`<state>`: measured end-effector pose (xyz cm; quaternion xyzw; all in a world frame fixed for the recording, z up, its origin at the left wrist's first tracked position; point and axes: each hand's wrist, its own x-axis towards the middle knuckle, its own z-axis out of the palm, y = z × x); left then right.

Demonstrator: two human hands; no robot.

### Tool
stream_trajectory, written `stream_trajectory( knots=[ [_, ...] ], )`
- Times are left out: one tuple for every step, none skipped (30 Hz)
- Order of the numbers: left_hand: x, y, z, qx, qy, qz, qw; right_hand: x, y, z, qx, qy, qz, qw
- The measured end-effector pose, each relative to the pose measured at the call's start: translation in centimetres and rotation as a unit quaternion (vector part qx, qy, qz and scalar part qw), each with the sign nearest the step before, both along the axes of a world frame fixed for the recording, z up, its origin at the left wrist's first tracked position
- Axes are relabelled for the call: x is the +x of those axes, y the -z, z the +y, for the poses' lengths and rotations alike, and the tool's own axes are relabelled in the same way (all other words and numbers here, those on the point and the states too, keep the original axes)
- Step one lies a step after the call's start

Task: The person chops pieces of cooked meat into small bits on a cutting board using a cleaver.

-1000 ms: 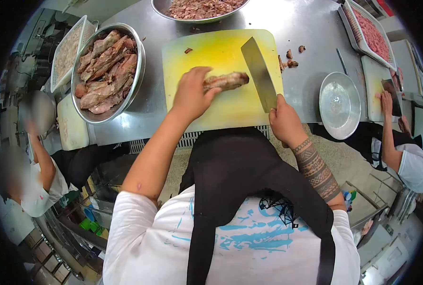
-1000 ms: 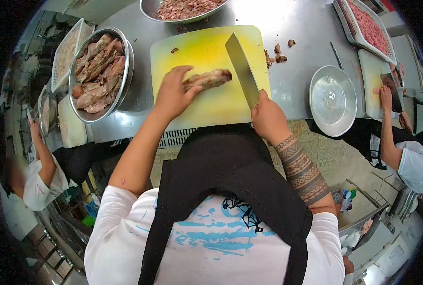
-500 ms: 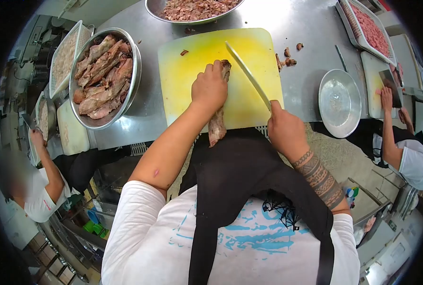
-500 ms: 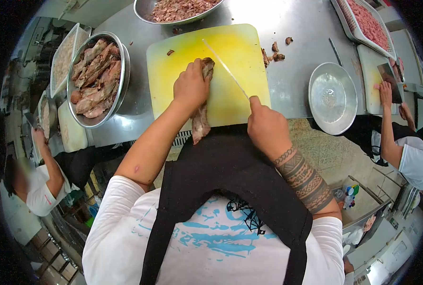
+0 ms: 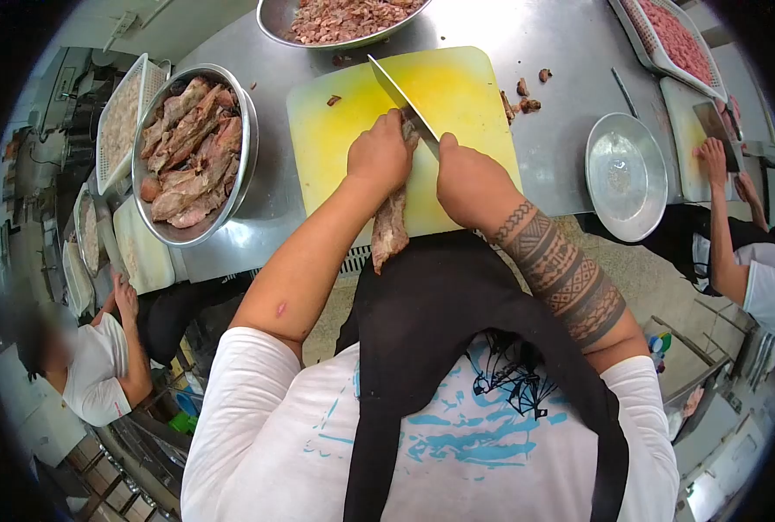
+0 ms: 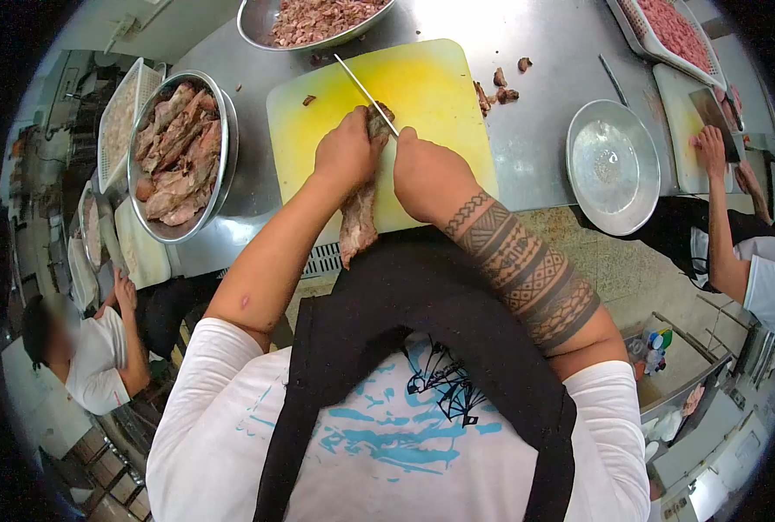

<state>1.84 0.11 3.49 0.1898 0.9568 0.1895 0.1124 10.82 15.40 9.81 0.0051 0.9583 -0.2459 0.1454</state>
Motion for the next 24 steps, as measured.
stream_trajectory(
  knots=[
    [-0.2,-0.2,-0.1,-0.001,0.000,0.001,1.000,0.2,-0.1,0.1,-0.001,0.000,0.001,1.000],
    [-0.5,-0.3,-0.1,-0.005,-0.002,-0.014,1.000,0.7,-0.2,0.4,-0.005,-0.003,-0.003,1.000],
    [-0.6,-0.4,0.0,-0.009,-0.004,-0.030,1.000,1.3,-0.4,0.5,-0.009,-0.005,-0.008,1.000],
    [-0.5,-0.3,-0.1,-0.008,-0.003,-0.032,0.999,2.2,-0.1,0.3,-0.009,-0.005,-0.010,1.000],
    [-0.7,-0.1,-0.1,0.000,-0.003,-0.030,1.000,2.9,0.7,0.1,-0.005,0.006,-0.039,0.999],
    [-0.6,0.0,-0.4,0.007,-0.003,-0.032,0.999,3.5,1.4,0.0,-0.002,0.016,-0.070,0.997],
    [-0.1,0.1,-0.7,0.006,-0.003,-0.036,0.999,4.0,2.1,-0.2,-0.003,0.015,-0.075,0.997],
    [0.0,0.0,-0.9,0.016,-0.004,-0.035,0.999,4.2,2.6,-0.2,-0.013,0.021,-0.062,0.998],
    [-0.4,0.0,-1.1,0.026,-0.006,-0.028,0.999,3.8,3.1,-0.1,-0.022,0.026,-0.045,0.998],
    [-0.1,0.0,-1.9,0.023,-0.004,-0.031,0.999,4.3,3.6,0.2,-0.025,0.028,-0.047,0.998],
    [-0.4,0.0,-2.6,0.049,0.005,-0.049,0.998,4.4,4.1,1.4,-0.042,0.035,-0.027,0.998],
    [-1.2,-0.2,-3.0,0.079,0.013,-0.061,0.995,4.0,4.4,2.8,-0.055,0.040,0.000,0.998],
    [-1.4,-0.6,-3.9,0.079,0.013,-0.062,0.995,4.6,4.0,3.6,-0.056,0.041,0.000,0.998],
    [-1.6,-1.0,-5.0,0.095,0.001,-0.083,0.992,5.3,3.4,4.4,-0.079,0.083,-0.011,0.993],
    [-1.8,-1.3,-6.1,0.111,-0.013,-0.103,0.988,5.6,3.0,5.0,-0.102,0.123,-0.020,0.987],
    [-1.8,-1.9,-7.3,0.146,-0.012,-0.103,0.984,5.9,2.9,5.2,-0.101,0.119,-0.020,0.988],
    [-1.5,-2.4,-8.3,0.146,-0.015,-0.101,0.984,6.1,2.9,5.3,-0.091,0.144,-0.025,0.985],
    [-1.1,-4.2,-8.9,0.159,-0.038,-0.115,0.980,5.9,2.9,5.3,-0.081,0.169,-0.028,0.982],
    [-0.8,-5.3,-9.7,0.171,-0.060,-0.130,0.975,5.5,2.8,4.8,-0.083,0.168,-0.026,0.982],
    [-0.7,-5.2,-11.0,0.193,-0.051,-0.087,0.976,4.6,2.8,3.8,-0.136,0.119,-0.020,0.983],
    [-0.8,-5.5,-12.0,0.230,-0.062,-0.089,0.967,3.7,2.7,2.6,-0.188,0.069,-0.014,0.980],
    [-0.9,-5.4,-12.8,0.290,-0.066,-0.083,0.951,2.4,3.1,1.1,-0.205,0.040,-0.033,0.977],
    [-1.1,-5.4,-13.5,0.351,-0.069,-0.075,0.931,0.6,3.8,-0.6,-0.221,0.011,-0.050,0.974],
    [-1.2,-6.3,-13.7,0.372,-0.086,-0.074,0.921,-1.3,4.1,-2.2,-0.236,0.006,-0.061,0.970]
  ],
)
